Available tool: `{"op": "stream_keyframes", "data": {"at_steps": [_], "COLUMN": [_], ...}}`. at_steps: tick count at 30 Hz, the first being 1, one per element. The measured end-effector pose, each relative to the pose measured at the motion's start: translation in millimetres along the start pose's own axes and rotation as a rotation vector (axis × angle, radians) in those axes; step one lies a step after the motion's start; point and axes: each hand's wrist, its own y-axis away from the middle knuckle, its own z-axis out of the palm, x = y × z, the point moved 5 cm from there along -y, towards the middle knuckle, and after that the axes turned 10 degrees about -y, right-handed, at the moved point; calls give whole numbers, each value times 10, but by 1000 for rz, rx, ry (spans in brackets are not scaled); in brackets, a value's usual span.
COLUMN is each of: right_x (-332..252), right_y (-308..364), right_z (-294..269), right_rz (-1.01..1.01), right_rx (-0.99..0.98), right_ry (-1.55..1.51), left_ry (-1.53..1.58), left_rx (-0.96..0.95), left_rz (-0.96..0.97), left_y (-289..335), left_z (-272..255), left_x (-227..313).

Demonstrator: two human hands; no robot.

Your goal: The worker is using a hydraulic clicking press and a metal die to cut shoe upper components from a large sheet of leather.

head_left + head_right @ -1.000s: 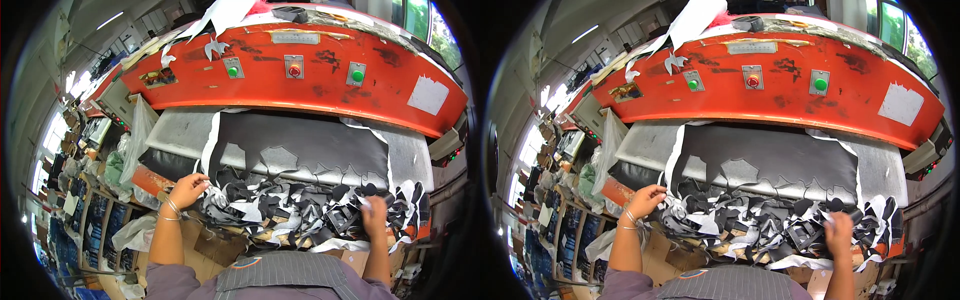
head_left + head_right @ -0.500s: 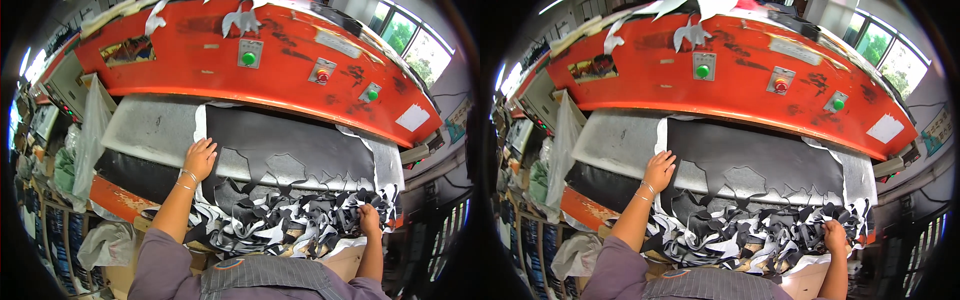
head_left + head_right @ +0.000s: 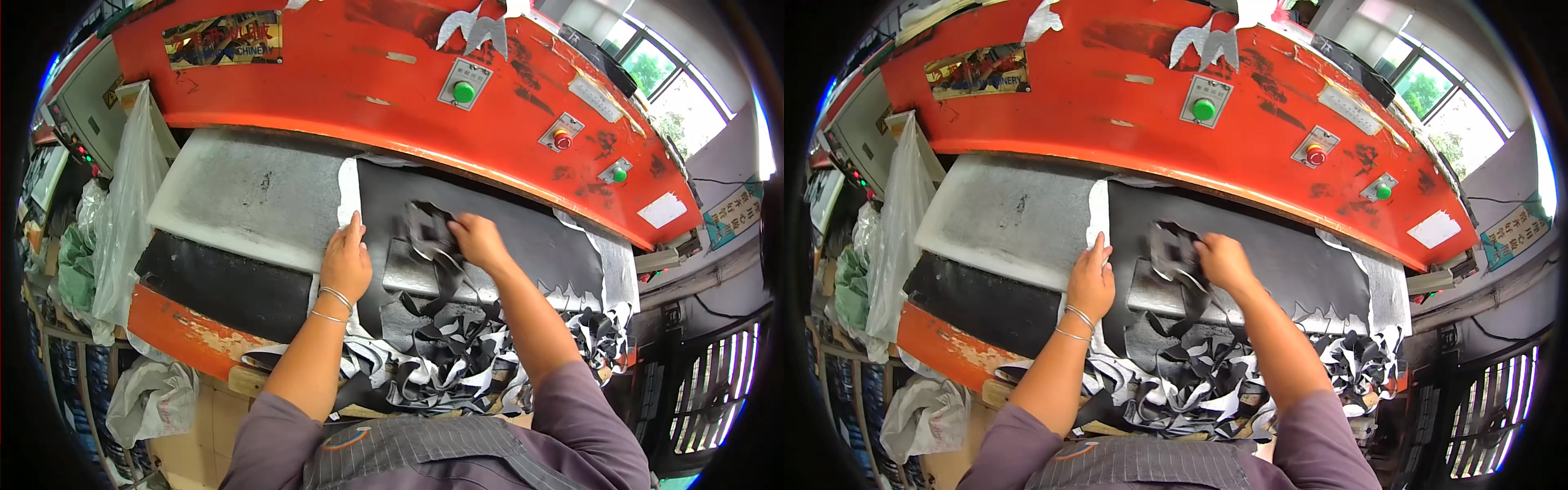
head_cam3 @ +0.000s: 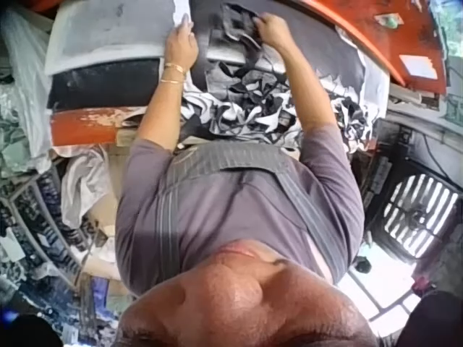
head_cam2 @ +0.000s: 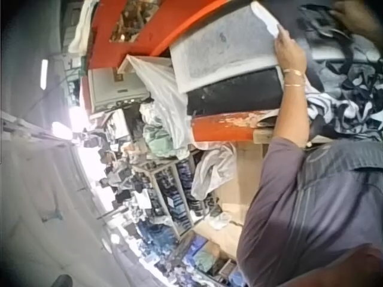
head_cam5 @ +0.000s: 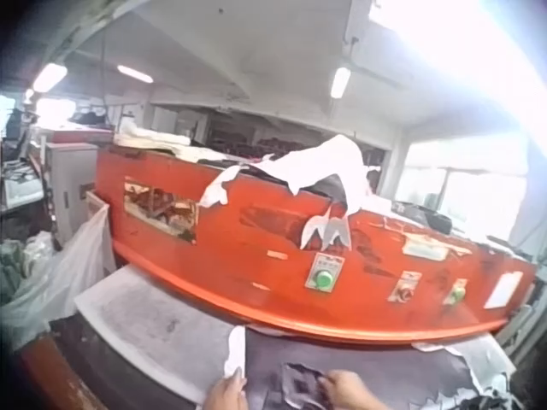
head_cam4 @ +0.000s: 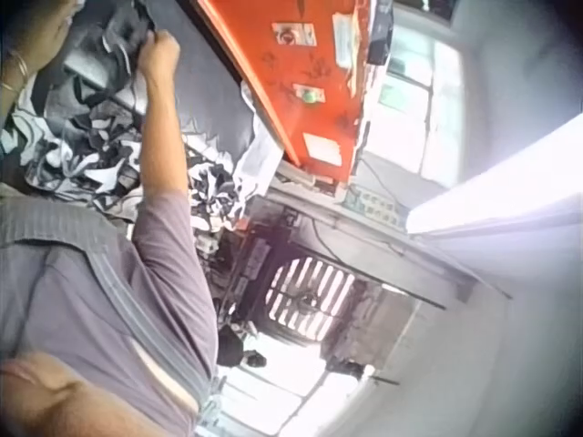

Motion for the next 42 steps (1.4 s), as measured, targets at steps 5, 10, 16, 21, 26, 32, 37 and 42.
{"op": "stream_keyframes", "data": {"at_steps": [5, 10, 16, 21, 26, 32, 37, 42], "right_x": [-538, -500, -355, -446, -304, 35, 108, 187], "right_y": [-439, -455, -599, -835, -775, -176, -116, -34], "right_z": [568, 826, 729, 737, 701, 639, 599, 543], "right_rz": [314, 321, 211, -149, -145, -271, -294, -329], "right_rx": [-45, 49, 28, -40, -46, -124, -23, -29], "right_ry": [-335, -334, -196, 172, 1, -106, -31, -70], "left_ry": [28, -7, 13, -17, -65, -137, -140, -148], "left_rx": [66, 103, 33, 54, 31, -114, -177, -204], "left_rz": [-11, -4, -88, -60, -35, -229, -113, -8], "left_y": [29, 38, 2, -48, -111, -508, -695, -635], "left_z": [-75, -10, -30, 9, 41, 134, 153, 169], "left_x": [-103, -167, -212, -190, -141, -354, -418, -365]}}
